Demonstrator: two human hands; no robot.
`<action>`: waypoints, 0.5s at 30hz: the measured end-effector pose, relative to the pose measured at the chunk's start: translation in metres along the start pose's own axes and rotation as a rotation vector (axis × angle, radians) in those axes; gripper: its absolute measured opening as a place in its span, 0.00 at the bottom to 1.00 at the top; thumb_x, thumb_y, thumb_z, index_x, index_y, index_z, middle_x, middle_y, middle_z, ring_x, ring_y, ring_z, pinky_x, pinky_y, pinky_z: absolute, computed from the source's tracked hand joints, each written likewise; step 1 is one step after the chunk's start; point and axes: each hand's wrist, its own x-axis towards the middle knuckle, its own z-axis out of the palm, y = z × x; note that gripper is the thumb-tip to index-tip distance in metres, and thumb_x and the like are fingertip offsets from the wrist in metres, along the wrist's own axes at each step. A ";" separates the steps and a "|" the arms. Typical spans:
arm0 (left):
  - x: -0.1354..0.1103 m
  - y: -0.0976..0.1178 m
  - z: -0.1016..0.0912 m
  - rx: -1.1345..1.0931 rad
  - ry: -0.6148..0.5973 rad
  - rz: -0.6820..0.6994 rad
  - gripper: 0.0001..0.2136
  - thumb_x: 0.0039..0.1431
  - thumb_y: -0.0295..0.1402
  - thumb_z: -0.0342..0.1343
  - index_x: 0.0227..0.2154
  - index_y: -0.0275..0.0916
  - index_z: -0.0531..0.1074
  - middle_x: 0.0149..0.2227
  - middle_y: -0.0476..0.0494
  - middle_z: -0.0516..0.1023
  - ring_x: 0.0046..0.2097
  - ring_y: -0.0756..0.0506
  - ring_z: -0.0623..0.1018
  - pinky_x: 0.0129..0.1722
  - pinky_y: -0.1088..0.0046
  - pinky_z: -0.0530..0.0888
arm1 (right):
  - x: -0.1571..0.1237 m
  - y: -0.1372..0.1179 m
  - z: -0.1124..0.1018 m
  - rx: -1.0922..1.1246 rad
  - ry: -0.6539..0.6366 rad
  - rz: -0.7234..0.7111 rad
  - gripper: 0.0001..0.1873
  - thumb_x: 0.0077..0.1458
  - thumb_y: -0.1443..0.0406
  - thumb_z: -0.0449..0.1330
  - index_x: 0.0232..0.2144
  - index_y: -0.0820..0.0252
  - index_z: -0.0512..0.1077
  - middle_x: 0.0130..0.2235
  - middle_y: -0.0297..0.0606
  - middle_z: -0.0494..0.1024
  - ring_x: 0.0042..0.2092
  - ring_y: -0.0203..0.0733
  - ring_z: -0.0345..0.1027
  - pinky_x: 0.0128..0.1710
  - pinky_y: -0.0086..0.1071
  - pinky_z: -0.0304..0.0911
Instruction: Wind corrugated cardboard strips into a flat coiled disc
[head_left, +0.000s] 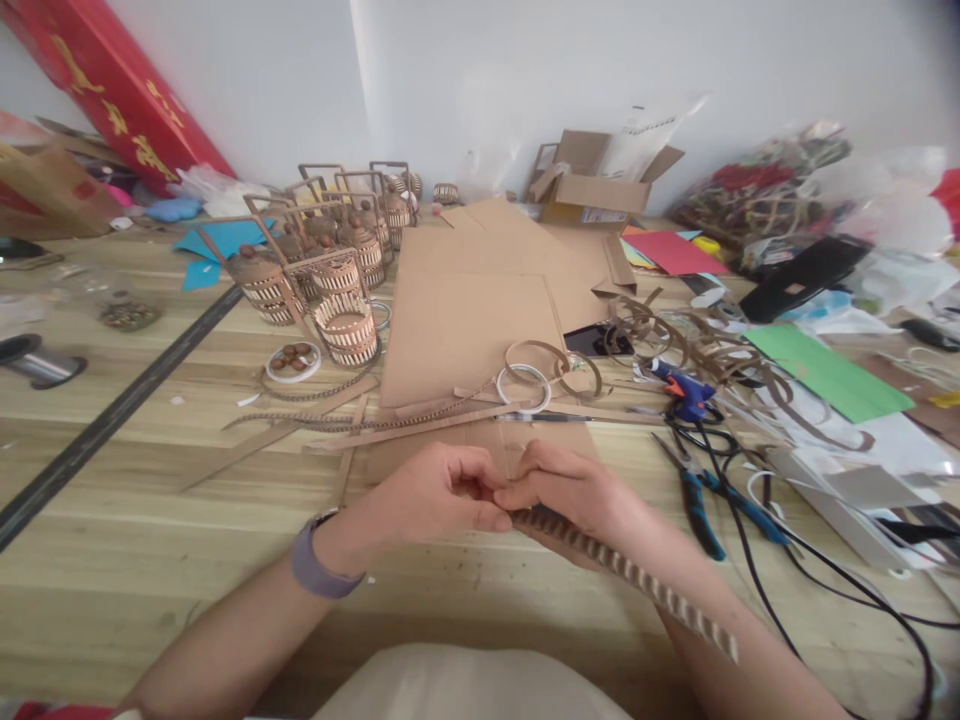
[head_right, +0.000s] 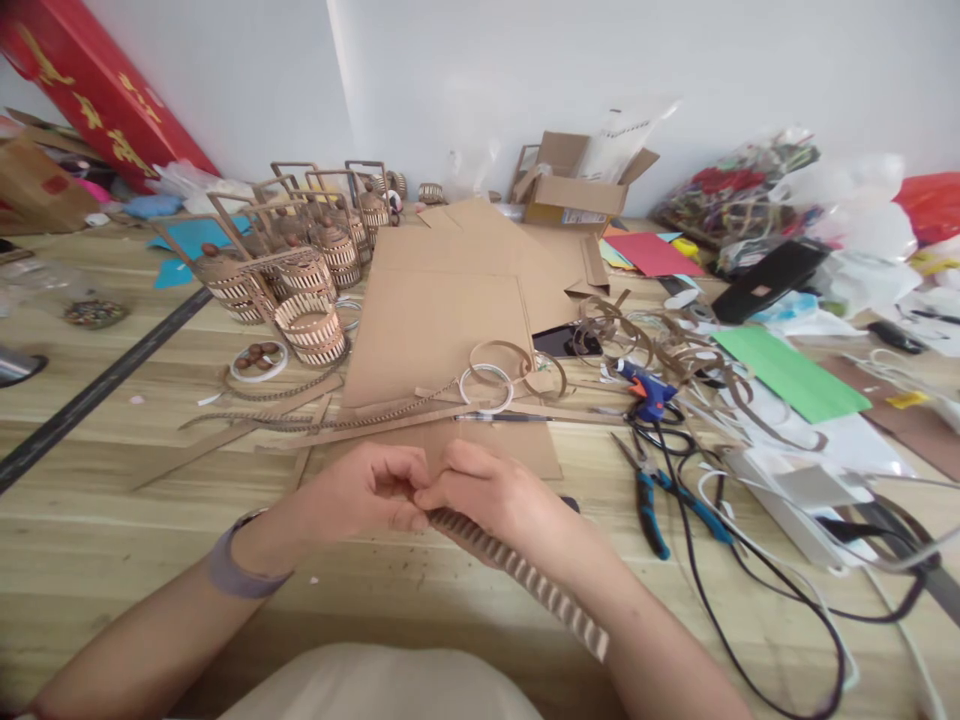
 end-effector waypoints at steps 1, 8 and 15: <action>0.000 0.000 0.001 -0.012 0.000 -0.003 0.08 0.45 0.32 0.66 0.26 0.37 0.72 0.27 0.53 0.72 0.31 0.50 0.69 0.33 0.74 0.68 | 0.000 0.002 0.002 0.000 0.013 0.004 0.08 0.61 0.64 0.59 0.32 0.52 0.78 0.30 0.31 0.71 0.32 0.35 0.68 0.28 0.24 0.62; 0.000 0.001 0.004 -0.058 -0.004 0.010 0.11 0.44 0.36 0.70 0.26 0.36 0.75 0.29 0.51 0.73 0.32 0.49 0.70 0.33 0.74 0.67 | 0.003 0.002 0.007 -0.077 0.163 -0.296 0.10 0.62 0.62 0.60 0.29 0.58 0.75 0.29 0.31 0.66 0.26 0.31 0.64 0.24 0.24 0.59; -0.004 0.005 0.004 0.121 0.080 0.038 0.09 0.50 0.35 0.65 0.26 0.36 0.72 0.26 0.53 0.69 0.30 0.50 0.67 0.29 0.75 0.63 | 0.005 0.002 -0.001 0.042 0.043 -0.230 0.09 0.64 0.62 0.59 0.42 0.56 0.77 0.35 0.37 0.74 0.37 0.36 0.72 0.36 0.27 0.69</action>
